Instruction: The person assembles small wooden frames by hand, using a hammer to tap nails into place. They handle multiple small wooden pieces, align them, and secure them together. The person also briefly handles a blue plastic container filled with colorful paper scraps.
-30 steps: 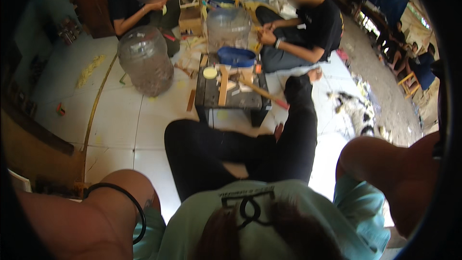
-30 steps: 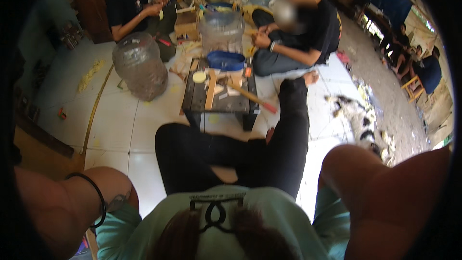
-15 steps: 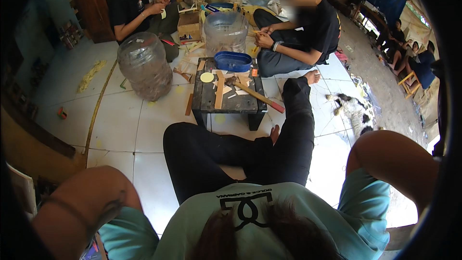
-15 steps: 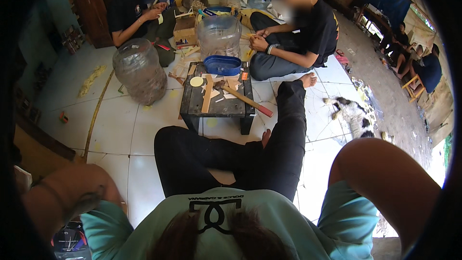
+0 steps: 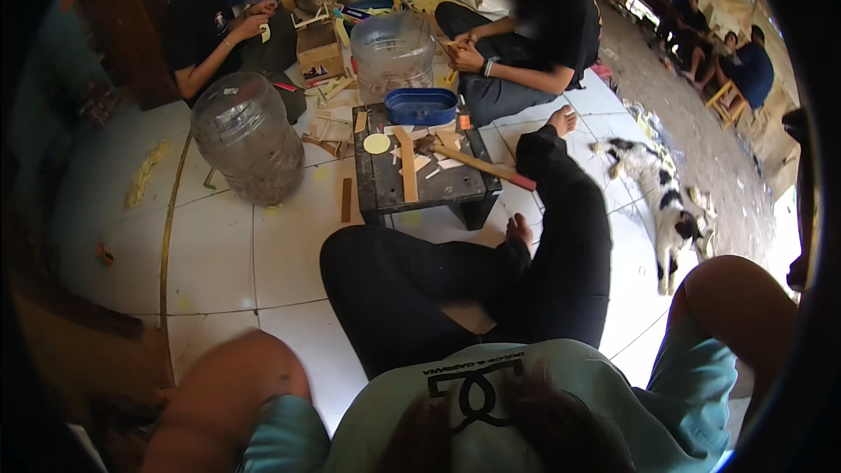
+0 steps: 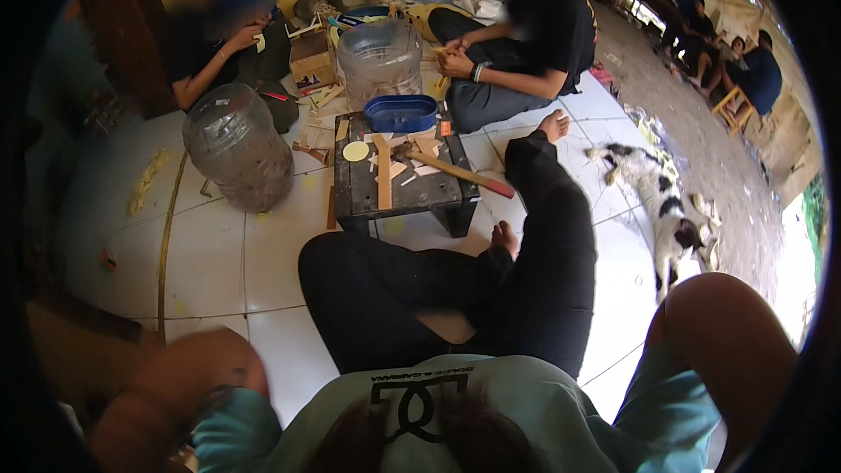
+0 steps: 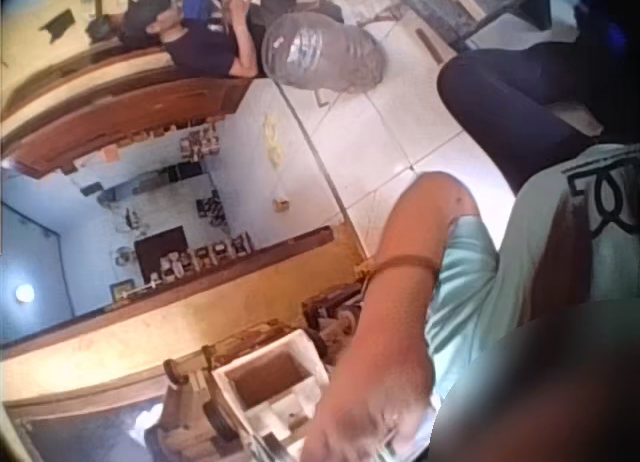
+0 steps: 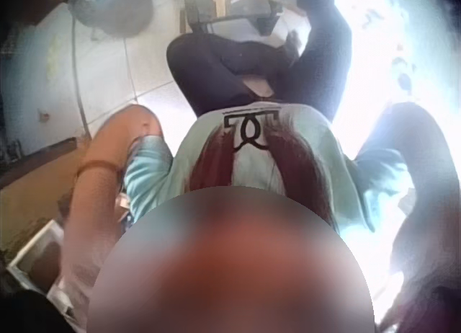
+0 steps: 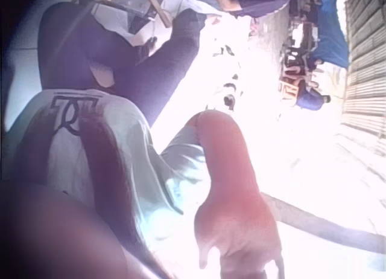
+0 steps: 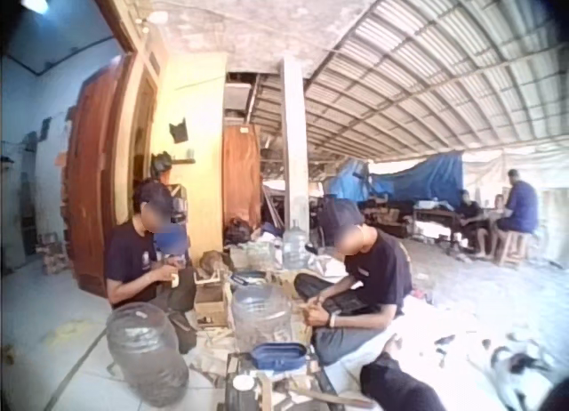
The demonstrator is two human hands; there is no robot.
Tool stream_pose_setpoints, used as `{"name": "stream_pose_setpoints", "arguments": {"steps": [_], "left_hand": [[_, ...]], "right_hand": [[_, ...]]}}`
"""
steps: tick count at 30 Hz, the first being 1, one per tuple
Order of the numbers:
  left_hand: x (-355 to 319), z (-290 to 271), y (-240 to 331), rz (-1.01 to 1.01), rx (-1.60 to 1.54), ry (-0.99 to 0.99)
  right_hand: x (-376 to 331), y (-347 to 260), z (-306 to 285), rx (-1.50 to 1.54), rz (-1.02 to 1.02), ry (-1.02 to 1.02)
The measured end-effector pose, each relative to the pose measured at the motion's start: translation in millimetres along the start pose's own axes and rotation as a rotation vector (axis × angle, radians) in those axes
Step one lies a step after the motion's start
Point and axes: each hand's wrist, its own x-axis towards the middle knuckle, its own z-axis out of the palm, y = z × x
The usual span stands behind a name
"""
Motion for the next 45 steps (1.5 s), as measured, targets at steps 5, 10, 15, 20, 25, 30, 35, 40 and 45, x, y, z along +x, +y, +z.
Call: {"name": "stream_pose_setpoints", "arguments": {"steps": [5, 10, 15, 20, 25, 30, 35, 40, 45], "left_hand": [[-268, 39, 25, -1.333, 0.280, 0.082], [-403, 32, 236, -1.884, 1.066, -1.322], [-419, 37, 257, -1.735, 0.942, -1.374], [-410, 40, 250, -0.836, 1.490, -1.754], [-376, 58, 240, -1.904, 0.898, -1.274], [-368, 58, 229, -1.946, 0.954, -1.214], [-387, 51, 253, -1.841, 0.990, -1.123], [-357, 68, 207, -2.159, 0.786, -0.171], [-308, 198, 160, -1.889, 0.291, -0.001]], "right_hand": [[-48, 124, 52, 0.229, 0.864, -0.016], [-100, 305, 220, 0.359, 1.480, -0.302], [-135, 391, 374, 0.509, 1.738, -0.591], [-128, 387, 413, 0.781, 1.749, -0.249], [-120, 355, 403, 0.861, 1.971, 0.049], [-116, 352, 408, 1.060, 1.941, 0.204], [-133, 366, 423, 1.564, 1.724, 0.263], [-151, 361, 431, 1.527, 1.790, 0.193], [-149, 351, 439, 1.555, 1.632, 0.210]]}}
